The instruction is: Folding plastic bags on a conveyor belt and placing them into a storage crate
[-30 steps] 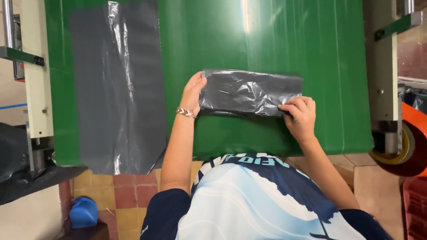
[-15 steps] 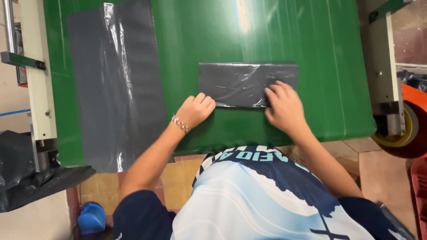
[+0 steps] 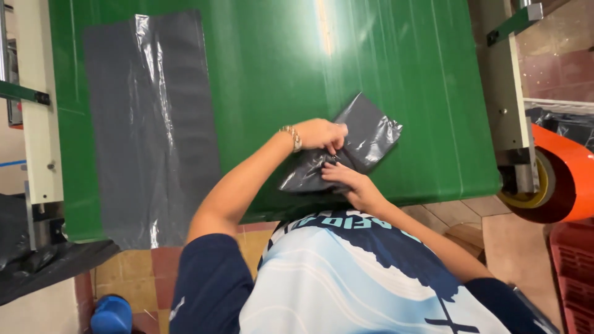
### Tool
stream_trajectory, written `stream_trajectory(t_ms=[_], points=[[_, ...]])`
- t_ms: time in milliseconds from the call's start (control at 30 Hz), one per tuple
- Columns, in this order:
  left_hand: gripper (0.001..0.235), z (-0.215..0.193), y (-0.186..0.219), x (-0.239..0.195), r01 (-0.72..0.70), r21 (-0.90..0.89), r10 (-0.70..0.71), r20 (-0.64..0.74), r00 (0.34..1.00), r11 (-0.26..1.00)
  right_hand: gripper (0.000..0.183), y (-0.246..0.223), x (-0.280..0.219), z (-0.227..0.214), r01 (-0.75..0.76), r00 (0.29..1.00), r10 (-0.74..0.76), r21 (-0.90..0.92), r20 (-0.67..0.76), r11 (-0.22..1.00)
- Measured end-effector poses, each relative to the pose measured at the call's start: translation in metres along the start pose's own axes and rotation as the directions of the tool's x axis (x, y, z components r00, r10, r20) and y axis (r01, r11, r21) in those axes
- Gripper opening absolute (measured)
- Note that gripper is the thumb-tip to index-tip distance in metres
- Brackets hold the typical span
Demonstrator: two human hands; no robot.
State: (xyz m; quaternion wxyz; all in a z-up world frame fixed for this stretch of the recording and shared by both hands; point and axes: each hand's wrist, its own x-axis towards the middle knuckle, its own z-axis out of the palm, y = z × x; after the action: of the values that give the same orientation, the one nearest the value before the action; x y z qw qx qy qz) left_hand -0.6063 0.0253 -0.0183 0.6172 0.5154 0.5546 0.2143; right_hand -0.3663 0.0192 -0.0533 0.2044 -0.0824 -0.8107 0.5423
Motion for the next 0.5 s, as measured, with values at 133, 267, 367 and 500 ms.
stream_trajectory(t_ms=[133,267,367,500], points=[[0.095,-0.019,-0.037,0.044,0.259,-0.321,-0.246,0.080,0.966,0.911,0.019,0.088,-0.043,-0.009,-0.523,0.724,0.655,0.447,-0.216,0.726],[0.060,0.000,-0.062,0.050,0.133,0.000,-0.119,-0.441,0.890,0.991,0.019,0.085,-0.024,-0.032,-0.266,0.537,0.831,0.905,-0.146,0.332],[0.041,0.024,-0.060,0.047,0.101,0.457,0.240,-0.628,0.740,0.884,0.016,0.086,-0.024,-0.052,-0.243,0.609,0.792,0.942,-0.038,0.232],[0.027,0.058,-0.076,0.063,0.366,0.691,0.561,-0.721,0.407,0.623,0.031,0.055,-0.034,-0.071,-0.452,0.601,0.722,0.599,-0.343,0.661]])
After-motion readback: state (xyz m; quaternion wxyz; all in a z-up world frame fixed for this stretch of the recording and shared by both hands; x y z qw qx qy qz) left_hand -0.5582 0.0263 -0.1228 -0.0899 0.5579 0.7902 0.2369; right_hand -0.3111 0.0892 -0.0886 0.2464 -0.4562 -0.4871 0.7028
